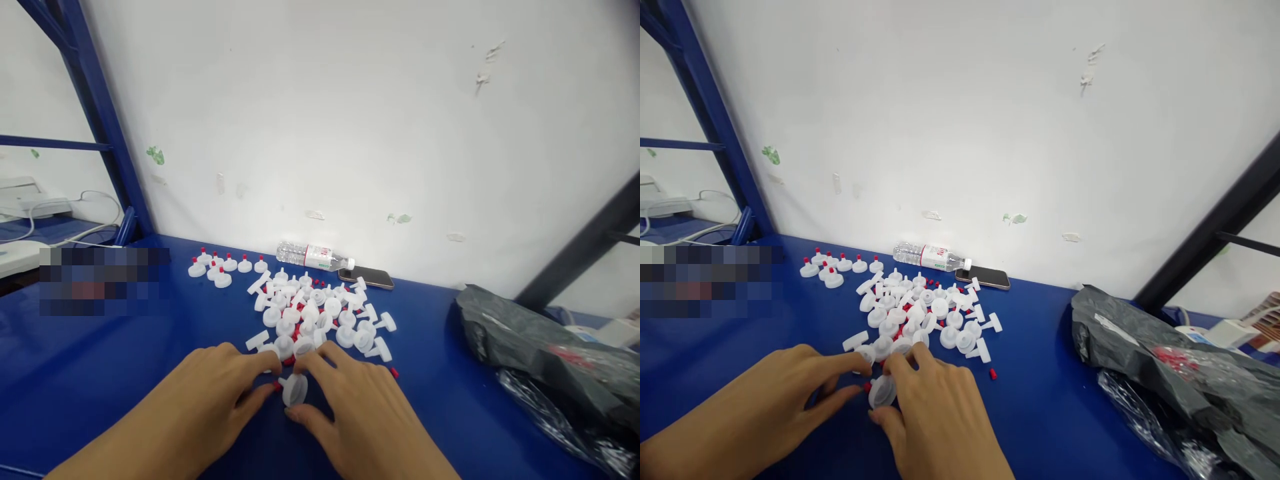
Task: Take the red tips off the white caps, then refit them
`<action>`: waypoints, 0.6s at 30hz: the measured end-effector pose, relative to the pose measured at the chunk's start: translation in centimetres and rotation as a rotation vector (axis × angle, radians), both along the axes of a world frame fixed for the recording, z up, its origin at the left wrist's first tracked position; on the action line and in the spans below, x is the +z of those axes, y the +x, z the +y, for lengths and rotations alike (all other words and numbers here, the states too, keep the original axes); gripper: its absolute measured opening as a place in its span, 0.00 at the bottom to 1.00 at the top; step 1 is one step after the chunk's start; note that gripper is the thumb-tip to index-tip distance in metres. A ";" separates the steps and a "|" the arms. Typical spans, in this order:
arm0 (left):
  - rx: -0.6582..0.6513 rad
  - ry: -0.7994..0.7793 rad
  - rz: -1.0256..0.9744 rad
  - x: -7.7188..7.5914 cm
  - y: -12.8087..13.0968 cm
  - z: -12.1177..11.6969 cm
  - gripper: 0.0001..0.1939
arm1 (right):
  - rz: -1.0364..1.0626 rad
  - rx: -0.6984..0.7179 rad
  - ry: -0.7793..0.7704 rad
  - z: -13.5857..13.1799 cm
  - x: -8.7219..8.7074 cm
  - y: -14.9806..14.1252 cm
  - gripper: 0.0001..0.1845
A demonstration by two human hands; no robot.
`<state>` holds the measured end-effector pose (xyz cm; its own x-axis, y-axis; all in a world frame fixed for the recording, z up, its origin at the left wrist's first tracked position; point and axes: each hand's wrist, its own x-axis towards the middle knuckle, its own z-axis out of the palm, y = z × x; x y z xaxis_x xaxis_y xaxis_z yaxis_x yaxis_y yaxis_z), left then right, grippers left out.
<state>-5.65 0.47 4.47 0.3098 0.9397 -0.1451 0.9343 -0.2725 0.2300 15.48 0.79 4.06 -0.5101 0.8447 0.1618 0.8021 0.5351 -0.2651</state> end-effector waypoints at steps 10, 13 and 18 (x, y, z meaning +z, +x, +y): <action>-0.015 -0.007 0.067 -2.0 0.3 0.4 0.16 | -0.001 0.047 0.063 -0.2 -1.0 0.7 0.16; -0.008 -0.033 0.001 -1.4 0.2 0.2 0.16 | -0.008 0.051 0.060 -0.2 -1.0 0.8 0.16; 0.005 0.077 -0.176 -0.1 -1.1 0.0 0.11 | 0.067 0.041 0.120 -0.2 -0.3 0.7 0.14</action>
